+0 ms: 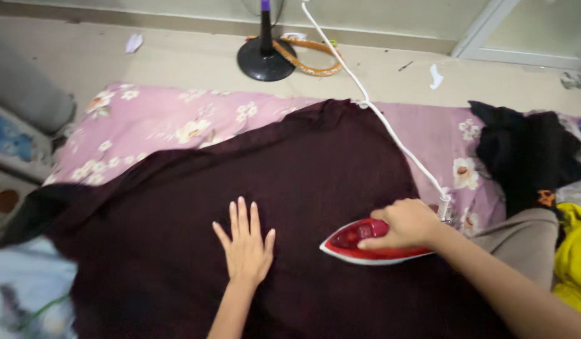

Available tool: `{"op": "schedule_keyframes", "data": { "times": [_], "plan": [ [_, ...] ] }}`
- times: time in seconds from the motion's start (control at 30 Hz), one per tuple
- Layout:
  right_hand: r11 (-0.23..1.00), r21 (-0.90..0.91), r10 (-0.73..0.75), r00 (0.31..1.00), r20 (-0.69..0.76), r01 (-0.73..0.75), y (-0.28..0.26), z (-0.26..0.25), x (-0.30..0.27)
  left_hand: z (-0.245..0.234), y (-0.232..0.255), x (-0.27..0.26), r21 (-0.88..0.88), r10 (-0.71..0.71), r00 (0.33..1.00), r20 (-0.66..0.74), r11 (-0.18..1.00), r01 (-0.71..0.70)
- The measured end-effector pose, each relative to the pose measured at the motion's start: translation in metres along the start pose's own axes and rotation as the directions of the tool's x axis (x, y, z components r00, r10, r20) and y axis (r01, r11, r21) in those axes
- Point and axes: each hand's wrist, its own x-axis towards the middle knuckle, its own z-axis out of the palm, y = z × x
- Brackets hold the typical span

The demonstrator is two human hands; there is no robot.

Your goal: The person irons a dark maroon patterned top on a bed, using a red iron. They smooth the fabric with one hand while moving the iron over the surface, then flip the garment and continue ironing the other side.

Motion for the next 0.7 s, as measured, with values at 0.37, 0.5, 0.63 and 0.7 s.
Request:
{"op": "schedule_keyframes", "data": {
  "times": [0.37, 0.5, 0.63, 0.7],
  "plan": [
    [0.947, -0.087, 0.272, 0.914, -0.301, -0.311, -0.021, -0.006, 0.054, -0.072, -0.073, -0.088, 0.054, -0.202, 0.873, 0.443, 0.978, 0.199],
    [0.939, 0.08, 0.343, 0.909, -0.237, -0.334, -0.02, -0.017, 0.08, -0.088, -0.073, -0.081, 0.078, -0.242, 0.809, 0.536, 0.968, 0.238],
    [0.97, 0.071, 0.236, 0.969, -0.069, -0.231, -0.027, -0.023, 0.073, -0.101, -0.086, -0.058, 0.047, -0.276, 0.748, 0.603, 0.949, 0.313],
    [0.985, -0.002, 0.173, 0.984, 0.044, -0.173, -0.041, -0.02, 0.061, -0.1, -0.098, -0.044, -0.006, -0.306, 0.81, 0.501, 0.934, 0.356]
  ]
}}
